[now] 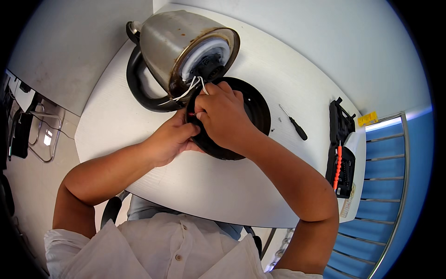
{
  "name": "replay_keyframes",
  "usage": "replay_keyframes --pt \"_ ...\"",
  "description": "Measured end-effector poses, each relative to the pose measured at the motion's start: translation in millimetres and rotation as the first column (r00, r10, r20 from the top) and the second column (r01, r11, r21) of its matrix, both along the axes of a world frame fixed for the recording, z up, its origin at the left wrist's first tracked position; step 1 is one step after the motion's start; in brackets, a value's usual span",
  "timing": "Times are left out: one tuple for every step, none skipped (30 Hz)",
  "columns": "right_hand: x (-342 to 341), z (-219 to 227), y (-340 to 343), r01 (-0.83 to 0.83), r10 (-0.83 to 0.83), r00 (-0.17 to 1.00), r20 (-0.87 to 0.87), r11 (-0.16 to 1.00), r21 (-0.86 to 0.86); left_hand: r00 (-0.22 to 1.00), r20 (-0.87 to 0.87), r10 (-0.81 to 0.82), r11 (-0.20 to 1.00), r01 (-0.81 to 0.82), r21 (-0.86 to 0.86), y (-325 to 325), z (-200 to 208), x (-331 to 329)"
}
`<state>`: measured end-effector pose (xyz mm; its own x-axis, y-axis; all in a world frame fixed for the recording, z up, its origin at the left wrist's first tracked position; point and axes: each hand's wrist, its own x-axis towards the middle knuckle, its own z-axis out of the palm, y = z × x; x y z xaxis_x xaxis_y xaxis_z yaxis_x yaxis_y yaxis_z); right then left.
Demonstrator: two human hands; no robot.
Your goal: The person disassembles a stainless steel electric kettle, removes the base, and manipulates internal wires and components. They use a screwdriver to adjust parts inside the kettle and repeatedly reposition the base and kettle body while working on the wiring.
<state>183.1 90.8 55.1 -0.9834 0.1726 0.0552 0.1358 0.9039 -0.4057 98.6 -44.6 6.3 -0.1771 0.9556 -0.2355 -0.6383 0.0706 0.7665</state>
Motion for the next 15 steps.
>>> replay_keyframes --pt "-0.2 0.6 -1.1 0.003 -0.003 1.0 -0.002 1.0 0.002 1.0 -0.007 -0.003 1.0 0.003 -0.002 -0.3 0.3 0.2" --pt "-0.5 1.3 -2.4 0.005 -0.005 1.0 -0.004 1.0 0.004 1.0 -0.013 -0.01 1.0 0.01 -0.005 -0.6 0.0 0.0" --pt "-0.8 1.5 -3.4 0.008 -0.008 1.0 -0.006 1.0 0.006 1.0 -0.019 -0.017 1.0 0.017 -0.009 -0.8 -0.3 -0.4" --pt "-1.2 0.9 -4.3 0.006 -0.006 1.0 -0.014 1.0 0.008 0.999 -0.025 -0.025 1.0 0.024 -0.012 -1.0 -0.6 -0.9" --pt "-1.7 -0.4 -5.0 0.004 -0.004 1.0 -0.022 1.0 0.01 0.999 -0.032 -0.031 0.999 0.03 -0.009 -1.2 -0.3 -1.5" --pt "-1.4 -1.5 -5.5 0.005 -0.004 1.0 -0.029 1.0 0.012 0.999 -0.037 -0.039 0.999 0.039 -0.006 -1.2 0.7 -1.8" --pt "-1.2 -4.1 -5.3 0.001 -0.001 0.999 -0.044 1.0 0.011 0.998 -0.043 -0.047 0.999 0.047 -0.003 -1.2 1.6 -1.9" --pt "-1.1 -7.7 -4.7 -0.002 0.003 0.998 -0.059 1.0 0.01 0.998 -0.046 -0.052 0.999 0.052 0.001 -1.2 2.2 -1.5" --pt "-1.4 -9.4 -4.7 -0.006 0.007 0.997 -0.076 1.0 0.009 0.997 -0.052 -0.057 0.998 0.057 0.005 -1.4 3.1 -1.4" --pt "-1.4 -9.1 -5.5 -0.003 0.003 0.997 -0.072 1.0 0.004 0.996 -0.057 -0.062 0.998 0.062 0.009 -1.4 3.6 -1.4" --pt "-1.4 -8.7 -6.4 0.001 -0.001 0.998 -0.067 1.0 -0.001 0.997 -0.054 -0.061 0.998 0.062 0.017 -1.2 3.4 -1.3" --pt "-1.6 -8.3 -7.0 0.004 -0.004 0.998 -0.063 1.0 -0.007 0.997 -0.051 -0.06 0.998 0.061 0.025 -1.2 2.8 -1.6" --pt "-1.5 -8.4 -7.2 0.004 -0.005 0.997 -0.071 1.0 -0.013 0.997 -0.048 -0.058 0.998 0.06 0.032 -1.3 2.6 -1.8" --pt "-1.2 -8.6 -7.1 0.004 -0.005 0.997 -0.08 1.0 -0.018 0.997 -0.044 -0.059 0.998 0.06 0.031 -1.4 3.1 -2.0" --pt "-0.9 -8.9 -7.0 0.004 -0.006 0.996 -0.088 1.0 -0.023 0.998 -0.039 -0.058 0.998 0.059 0.031 -1.4 3.2 -1.9"
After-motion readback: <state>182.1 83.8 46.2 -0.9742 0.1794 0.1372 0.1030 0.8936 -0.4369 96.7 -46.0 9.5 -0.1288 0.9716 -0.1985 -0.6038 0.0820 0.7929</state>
